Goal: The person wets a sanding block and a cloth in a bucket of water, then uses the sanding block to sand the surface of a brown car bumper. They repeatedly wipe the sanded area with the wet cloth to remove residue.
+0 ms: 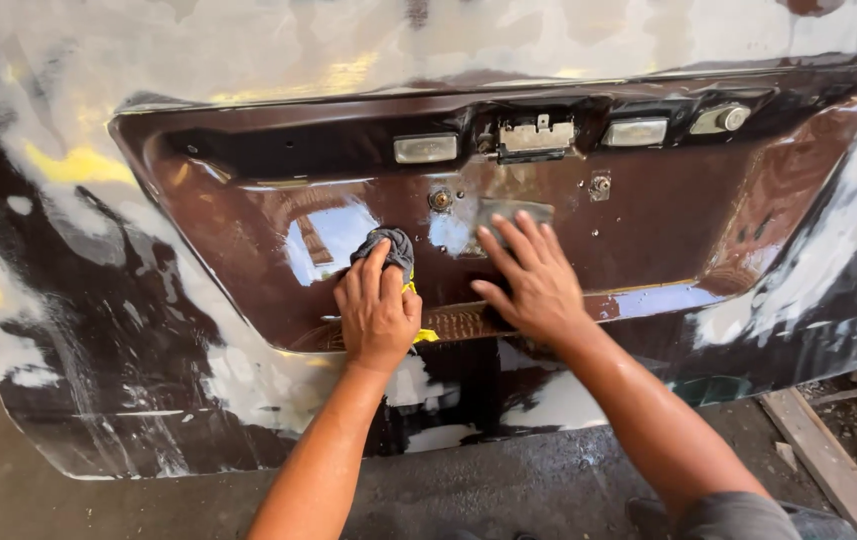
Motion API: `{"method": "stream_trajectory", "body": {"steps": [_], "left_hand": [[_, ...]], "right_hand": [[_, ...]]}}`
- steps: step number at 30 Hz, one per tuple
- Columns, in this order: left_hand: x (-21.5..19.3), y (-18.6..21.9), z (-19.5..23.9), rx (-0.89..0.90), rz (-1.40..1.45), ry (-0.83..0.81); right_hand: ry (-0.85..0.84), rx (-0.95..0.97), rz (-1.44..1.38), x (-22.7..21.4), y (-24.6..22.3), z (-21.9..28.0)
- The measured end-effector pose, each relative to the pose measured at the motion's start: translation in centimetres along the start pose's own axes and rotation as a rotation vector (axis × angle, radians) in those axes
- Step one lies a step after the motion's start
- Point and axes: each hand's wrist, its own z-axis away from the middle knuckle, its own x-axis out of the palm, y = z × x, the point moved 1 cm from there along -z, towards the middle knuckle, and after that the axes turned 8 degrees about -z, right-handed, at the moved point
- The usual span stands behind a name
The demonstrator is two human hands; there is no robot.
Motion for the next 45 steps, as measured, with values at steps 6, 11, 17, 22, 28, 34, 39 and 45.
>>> {"method": "stream_trajectory", "body": {"steps": [6, 11, 17, 22, 28, 34, 39, 45], "left_hand": [[-0.1, 0.2, -0.1, -0.002, -0.011, 0.001], [0.3, 0.0, 0.0, 0.008, -0.017, -0.001], [0.0, 0.3, -0.2, 0.004, -0.036, 0.012], [0.3, 0.6, 0.0, 0.017, -0.074, 0.035], [-0.1, 0.4, 0.0, 0.025, -0.047, 0.027], [0.2, 0.7, 0.4, 0.007, -0.063, 0.018], [0.7, 1.6, 0.4, -0.035, -0.137, 0.021], [0.8, 2.5, 0.6, -0.069, -0.136, 0.057]], "right_hand": [[0.258, 0.282, -0.2, -0.9, -0.4, 2.7], [0.041, -0.052, -0.205, 0.1, -2.4, 6.4], [0.319, 0.257, -0.044, -0.5, 5.4, 12.9], [0.39, 0.278, -0.114, 1.7, -3.5, 10.6], [0.043, -0.05, -0.313, 2.1, -7.6, 8.6], [0.344, 0.265, -0.158, -1.1, 4.9, 13.7], [0.487, 0.267, -0.105, -0.8, 1.9, 12.3], [0.11, -0.03, -0.306, 0.4, -6.1, 8.8]]}}
